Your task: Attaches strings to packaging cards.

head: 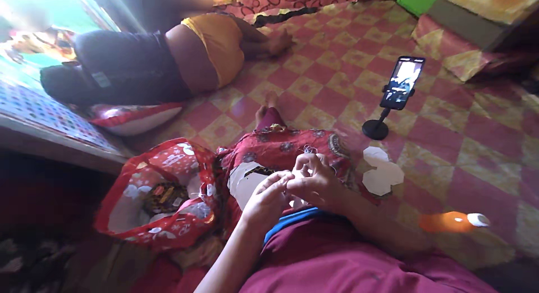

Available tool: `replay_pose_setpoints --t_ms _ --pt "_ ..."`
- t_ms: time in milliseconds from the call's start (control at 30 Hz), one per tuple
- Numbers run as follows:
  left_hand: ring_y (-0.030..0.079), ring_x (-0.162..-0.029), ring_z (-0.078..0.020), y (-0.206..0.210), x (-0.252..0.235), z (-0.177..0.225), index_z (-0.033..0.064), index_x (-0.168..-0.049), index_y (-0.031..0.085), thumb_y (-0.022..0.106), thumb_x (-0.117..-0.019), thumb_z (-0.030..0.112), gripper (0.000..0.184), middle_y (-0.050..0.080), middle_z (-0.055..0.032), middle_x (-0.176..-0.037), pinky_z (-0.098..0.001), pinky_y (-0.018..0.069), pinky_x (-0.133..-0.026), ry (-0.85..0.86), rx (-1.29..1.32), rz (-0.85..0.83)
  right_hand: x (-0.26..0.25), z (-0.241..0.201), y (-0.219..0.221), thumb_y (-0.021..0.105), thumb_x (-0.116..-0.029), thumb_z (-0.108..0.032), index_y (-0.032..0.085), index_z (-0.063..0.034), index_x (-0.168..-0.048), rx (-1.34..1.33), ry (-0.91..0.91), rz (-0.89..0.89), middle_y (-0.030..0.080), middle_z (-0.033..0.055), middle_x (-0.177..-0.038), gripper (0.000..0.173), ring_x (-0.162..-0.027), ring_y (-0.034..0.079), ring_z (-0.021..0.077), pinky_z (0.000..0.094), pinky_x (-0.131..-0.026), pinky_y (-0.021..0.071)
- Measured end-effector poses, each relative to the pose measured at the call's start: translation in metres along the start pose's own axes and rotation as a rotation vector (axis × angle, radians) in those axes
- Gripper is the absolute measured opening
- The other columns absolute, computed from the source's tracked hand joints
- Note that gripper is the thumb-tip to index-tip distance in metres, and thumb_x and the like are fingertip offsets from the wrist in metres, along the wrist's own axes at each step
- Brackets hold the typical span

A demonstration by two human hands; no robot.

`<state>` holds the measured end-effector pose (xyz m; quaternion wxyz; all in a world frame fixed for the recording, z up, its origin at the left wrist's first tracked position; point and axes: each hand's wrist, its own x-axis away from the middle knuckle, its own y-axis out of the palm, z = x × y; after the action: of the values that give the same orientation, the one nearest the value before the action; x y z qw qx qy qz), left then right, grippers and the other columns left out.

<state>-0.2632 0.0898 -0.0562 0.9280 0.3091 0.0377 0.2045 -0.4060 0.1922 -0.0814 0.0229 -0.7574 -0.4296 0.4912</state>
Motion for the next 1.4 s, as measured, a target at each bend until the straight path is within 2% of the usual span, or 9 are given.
replay_pose_setpoints --t_ms 100,267,400,600,800,1000,1267,1333,1400 --pt "0.062 -0.093 0.0025 -0.003 -0.001 -0.006 0.0183 -0.09 0.073 0.062 -0.0957 0.009 0.015 0.067 0.012 -0.1 -0.0186 0.0542 -0.084 0.326 -0.341 0.019 0.001 -0.002 0.002 0.05 -0.1074 -0.026 0.063 -0.0106 -0.103 -0.267 0.075 0.019 0.063 0.0048 -0.106 0.02 -0.104 0.059 0.0069 0.0283 -0.098 0.0439" --pt "0.052 -0.105 0.005 -0.01 -0.004 -0.011 0.0107 -0.09 0.074 0.068 -0.0946 0.014 0.008 0.057 0.0039 -0.106 -0.0136 0.0446 -0.094 0.737 -0.888 0.148 -0.007 -0.007 0.003 0.062 -0.0953 -0.001 0.068 -0.0059 -0.097 -0.62 0.306 0.143 0.069 -0.0105 -0.093 0.008 -0.088 0.064 -0.0067 0.0155 -0.083 0.0551" --pt "0.052 -0.103 0.0033 -0.009 -0.004 -0.013 0.0107 -0.089 0.074 0.068 -0.0939 0.011 0.008 0.058 0.0014 -0.105 -0.0138 0.0434 -0.094 0.859 -0.978 0.189 -0.007 -0.005 0.006 0.067 -0.0912 0.001 0.072 -0.0032 -0.093 -0.569 0.282 0.192 0.072 -0.0066 -0.092 0.006 -0.087 0.066 -0.0039 0.0168 -0.083 0.0567" --pt "0.054 -0.096 0.0008 -0.008 -0.004 -0.014 0.0061 -0.086 0.074 0.07 -0.0923 0.011 0.01 0.059 -0.0018 -0.097 -0.0145 0.0442 -0.089 0.901 -1.058 0.259 -0.005 -0.009 0.014 0.052 -0.1041 -0.014 0.067 -0.0035 -0.098 0.224 0.004 0.151 0.07 0.0103 -0.096 0.02 -0.097 0.065 0.0179 0.0361 -0.09 0.0438" --pt "0.054 -0.099 -0.0034 -0.01 -0.004 -0.009 0.0095 -0.084 0.076 0.071 -0.0918 0.016 0.012 0.06 -0.0031 -0.098 -0.0204 0.0425 -0.093 0.842 -1.135 0.282 -0.021 -0.022 -0.004 0.044 -0.103 -0.006 0.06 -0.0071 -0.095 -0.648 0.598 -0.039 0.054 -0.0133 -0.075 0.018 -0.068 0.05 -0.0094 0.0106 -0.067 0.0439" --pt "0.054 -0.111 -0.0175 -0.013 -0.003 -0.017 0.0255 -0.088 0.076 0.072 -0.0944 0.031 0.009 0.061 -0.0072 -0.11 -0.0374 0.0342 -0.101 1.159 -1.475 0.486 -0.023 -0.03 -0.001 0.05 -0.1008 -0.001 0.063 -0.0044 -0.094 -0.659 0.676 0.02 0.061 -0.0121 -0.076 0.015 -0.069 0.054 -0.0098 0.0103 -0.068 0.0467" --pt "0.057 -0.108 -0.0139 -0.02 0.003 0.006 0.0059 -0.094 0.064 0.058 -0.1008 0.017 0.014 0.06 -0.0103 -0.112 -0.0345 0.0477 -0.095 0.791 -1.25 0.246 -0.01 -0.002 -0.003 0.064 -0.0899 -0.014 0.06 -0.0131 -0.074 -0.585 0.437 0.013 0.061 -0.0085 -0.089 0.016 -0.081 0.056 -0.0067 0.012 -0.071 0.0487" --pt "0.058 -0.107 -0.0108 -0.027 0.004 0.012 0.0043 -0.094 0.064 0.061 -0.0983 0.014 0.011 0.06 -0.0093 -0.111 -0.0282 0.0498 -0.094 0.724 -1.241 0.133 -0.009 0.005 -0.01 0.063 -0.0882 -0.015 0.062 -0.0076 -0.076 -0.431 0.399 0.001 0.062 -0.0028 -0.092 0.014 -0.084 0.058 -0.0034 0.0136 -0.072 0.0489" --pt "0.063 -0.111 -0.0226 -0.041 0.006 0.022 -0.0014 -0.103 0.069 0.065 -0.0943 0.01 0.015 0.066 -0.0159 -0.114 -0.0415 0.0521 -0.096 0.639 -1.345 0.165 -0.006 0.018 -0.024 0.062 -0.0914 -0.014 0.067 0.0015 -0.083 -0.171 0.375 -0.008 0.065 0.0087 -0.098 0.019 -0.09 0.062 0.007 0.0219 -0.078 0.0527"
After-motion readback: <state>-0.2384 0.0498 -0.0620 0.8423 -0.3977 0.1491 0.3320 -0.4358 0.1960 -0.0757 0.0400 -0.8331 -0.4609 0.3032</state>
